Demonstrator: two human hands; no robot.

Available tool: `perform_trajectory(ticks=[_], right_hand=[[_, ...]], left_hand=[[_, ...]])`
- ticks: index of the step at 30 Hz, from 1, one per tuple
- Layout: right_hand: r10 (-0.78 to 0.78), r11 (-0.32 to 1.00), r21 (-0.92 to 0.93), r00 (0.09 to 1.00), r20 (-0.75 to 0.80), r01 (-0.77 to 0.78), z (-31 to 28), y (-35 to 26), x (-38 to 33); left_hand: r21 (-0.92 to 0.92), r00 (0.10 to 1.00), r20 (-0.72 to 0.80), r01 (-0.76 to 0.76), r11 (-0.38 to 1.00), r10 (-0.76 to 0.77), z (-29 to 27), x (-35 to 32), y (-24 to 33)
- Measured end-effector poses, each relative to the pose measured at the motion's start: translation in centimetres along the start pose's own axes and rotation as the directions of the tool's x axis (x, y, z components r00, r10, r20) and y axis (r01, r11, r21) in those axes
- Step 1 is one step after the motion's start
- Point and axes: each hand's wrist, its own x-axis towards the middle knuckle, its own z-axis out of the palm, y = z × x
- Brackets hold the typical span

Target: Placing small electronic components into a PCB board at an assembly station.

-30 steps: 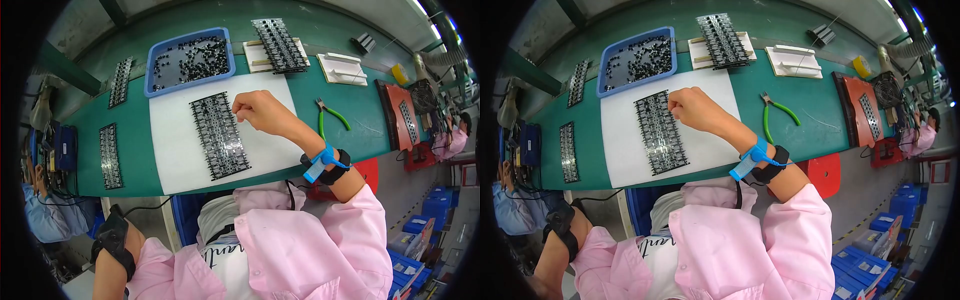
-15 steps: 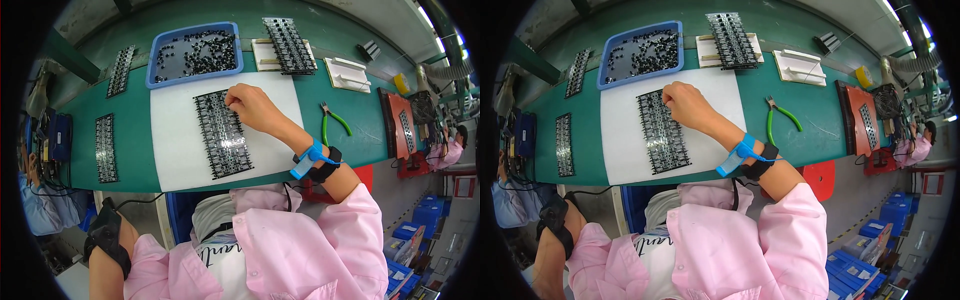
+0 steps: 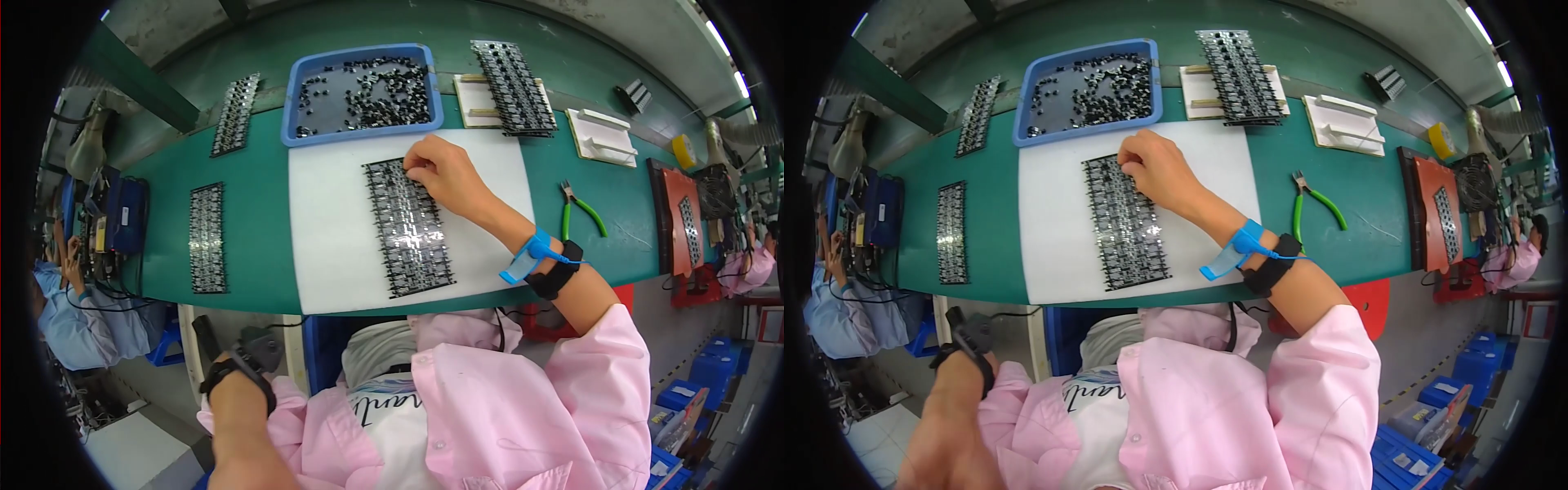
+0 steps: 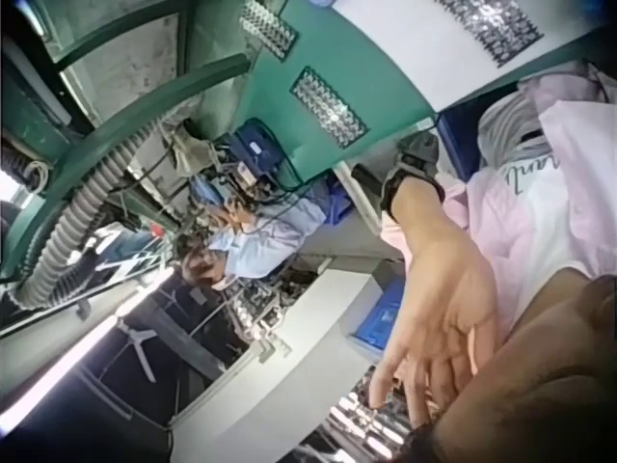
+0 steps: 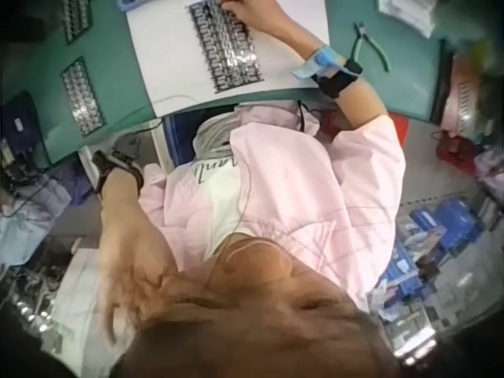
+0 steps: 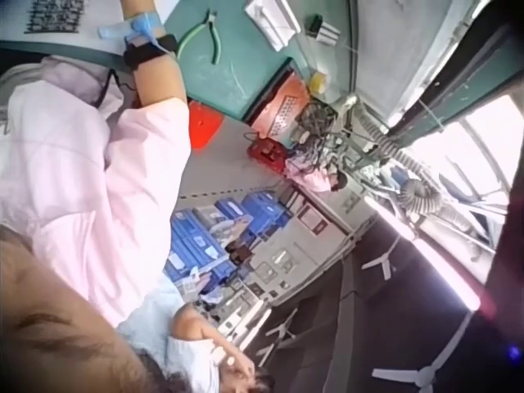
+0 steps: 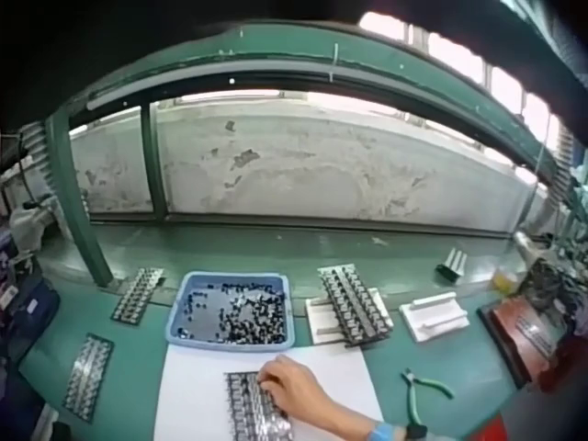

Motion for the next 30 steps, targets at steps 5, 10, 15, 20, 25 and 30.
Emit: perform_trajectory(ticks=[5,10,15,20,25,30], right_hand=[[0.019,0.995,-0.101,1.0,0.006,-0.018,-0.1,1.0,-0.4],[0.028,0.996,-0.089,1.0,0.013,-0.027,0.1,0.6,-0.5],[-0.039,0.968,-0.245,0.998,0.048,0.049,-0.1,-0.1,-0.8],[-0.031,0.933,-0.353,0.992,0.119,0.071,-0.1,-0.7,-0.4],[0.042,0.922,-0.385,0.984,0.171,0.028,-0.7,-1.1,0.1],[0.098,0.987,-0.145,0.981,0.169,-0.073,-1.4,-1.4,0.8]], left_hand=[[-0.362,0.964,-0.241,0.019,0.932,-0.114,1.1,-7.0,0.5],[-0.068,0.153,0.987,0.684,0.726,-0.051,1.6,-8.8,-0.9],[0.196,-0.377,0.924,0.612,0.766,0.065,4.1,-13.8,-3.5],[0.26,-0.414,0.91,0.55,0.794,-0.011,9.4,-19.7,-5.8],[0.299,-0.4,0.914,0.55,0.78,-0.068,13.9,-24.9,-5.3],[0.295,-0.395,0.918,0.66,0.691,-0.015,14.0,-27.3,-5.1]])
